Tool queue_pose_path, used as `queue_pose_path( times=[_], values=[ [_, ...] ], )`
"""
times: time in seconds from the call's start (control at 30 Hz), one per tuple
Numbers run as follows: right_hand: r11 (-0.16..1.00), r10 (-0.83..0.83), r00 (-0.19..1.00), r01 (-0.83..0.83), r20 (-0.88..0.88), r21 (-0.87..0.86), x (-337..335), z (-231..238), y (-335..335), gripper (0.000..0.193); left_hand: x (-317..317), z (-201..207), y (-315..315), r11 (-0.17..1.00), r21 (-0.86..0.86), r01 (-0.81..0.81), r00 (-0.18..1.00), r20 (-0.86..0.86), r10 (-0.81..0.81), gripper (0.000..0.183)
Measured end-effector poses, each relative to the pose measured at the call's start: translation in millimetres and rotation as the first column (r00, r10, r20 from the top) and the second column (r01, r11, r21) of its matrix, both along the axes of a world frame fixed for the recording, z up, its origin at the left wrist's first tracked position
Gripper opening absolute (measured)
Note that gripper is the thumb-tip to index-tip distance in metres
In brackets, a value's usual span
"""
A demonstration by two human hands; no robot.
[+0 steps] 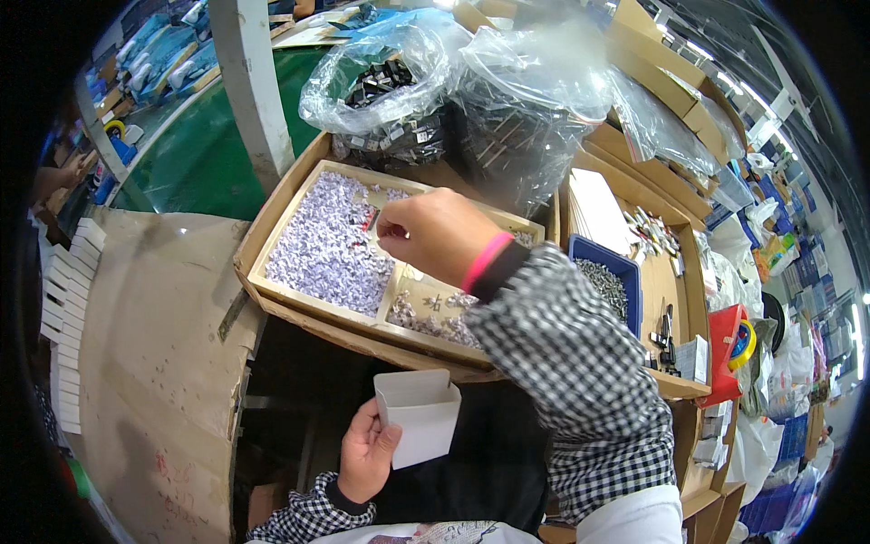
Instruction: The person assembles small electronic components into white rectangular boxes. They pick components from trays, place them into the boxes, and seal the boxes with tape. The process is repeated multiple times.
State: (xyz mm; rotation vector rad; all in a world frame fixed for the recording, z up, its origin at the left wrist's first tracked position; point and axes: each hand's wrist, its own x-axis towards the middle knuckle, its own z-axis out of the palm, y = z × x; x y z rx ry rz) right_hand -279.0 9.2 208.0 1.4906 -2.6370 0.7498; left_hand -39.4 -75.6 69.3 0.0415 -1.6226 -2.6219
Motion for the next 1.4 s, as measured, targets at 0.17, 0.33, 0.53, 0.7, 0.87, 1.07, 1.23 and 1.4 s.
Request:
queue_pose_path(
  times=[0.17,0.33,0.53,0.7,0.87,1.07,1.23,1.4],
  values=[
    [0.996,0.054,0.971,-0.07,0.232,0.059,74,26,55,0.012,0,3,2,0.997,0.074,-0.004,1.0,-0.012,0.005,0.042],
    [0.978,-0.043,0.99,0.015,0.132,0.206,131,10,85,0.011,6,7,17,0.997,0.013,0.074,0.997,0.018,-0.074,0.043],
    [0.966,-0.258,0.961,0.254,0.099,0.05,167,-10,134,0.014,17,4,49,0.982,-0.093,0.165,0.986,0.051,-0.161,0.047],
    [0.793,-0.464,0.852,0.522,0.243,-0.313,208,-39,175,0.026,14,1,70,0.983,-0.105,0.149,0.988,0.042,-0.146,0.056],
    [0.484,-0.163,0.583,0.75,0.796,-0.45,253,-93,185,0.033,17,-9,87,0.963,-0.111,0.245,0.969,-0.011,-0.248,0.05],
    [0.392,-0.258,0.621,0.768,0.74,-0.507,278,-126,191,0.029,31,-33,93,0.943,-0.235,0.237,0.962,-0.078,-0.261,0.042],
    [0.473,-0.251,0.586,0.769,0.77,-0.43,290,-143,199,0.024,47,-50,88,0.914,-0.242,0.325,0.945,0.033,-0.327,0.04],
    [0.44,0.013,0.424,0.811,0.906,-0.386,303,-158,199,0.021,56,-36,72,0.764,-0.578,0.287,0.946,0.046,-0.32,0.029]
  ],
)
